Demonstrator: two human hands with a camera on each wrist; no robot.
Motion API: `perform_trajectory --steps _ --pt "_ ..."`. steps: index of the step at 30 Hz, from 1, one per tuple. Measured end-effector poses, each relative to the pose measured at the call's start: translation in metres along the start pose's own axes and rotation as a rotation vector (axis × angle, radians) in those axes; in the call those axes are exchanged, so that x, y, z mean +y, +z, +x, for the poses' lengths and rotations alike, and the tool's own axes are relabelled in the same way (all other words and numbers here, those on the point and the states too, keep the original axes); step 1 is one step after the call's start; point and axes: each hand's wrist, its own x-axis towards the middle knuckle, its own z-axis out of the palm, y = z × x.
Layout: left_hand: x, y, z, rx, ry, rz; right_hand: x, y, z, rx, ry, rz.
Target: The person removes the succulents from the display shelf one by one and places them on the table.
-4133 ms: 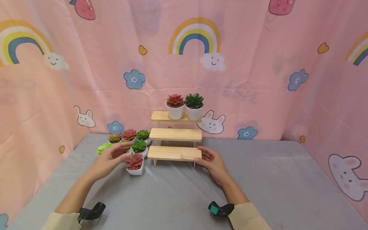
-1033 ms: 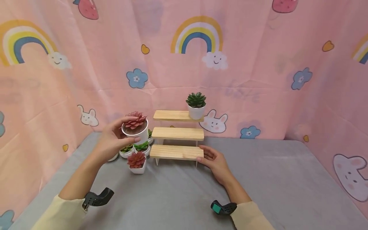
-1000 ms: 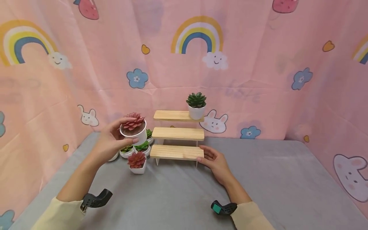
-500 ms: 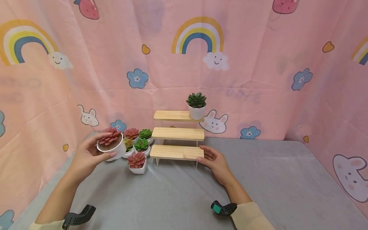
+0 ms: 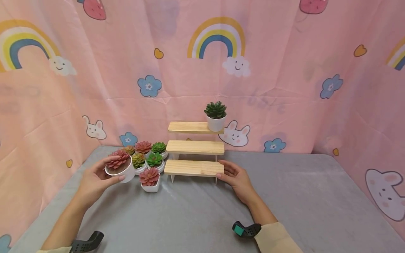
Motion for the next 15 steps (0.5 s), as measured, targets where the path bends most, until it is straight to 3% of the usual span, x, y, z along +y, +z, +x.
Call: perform_trajectory --steps 11,15 --pt "-0.027 0.012 -0.003 -0.069 -0.108 0.060 0.000 -0.001 -0.001 -0.002 0.001 -0.005" --pt "-0.033 0.015 -0.004 -0.064 -0.108 0.052 -0.001 -0.001 -0.001 -0.005 0.001 -0.003"
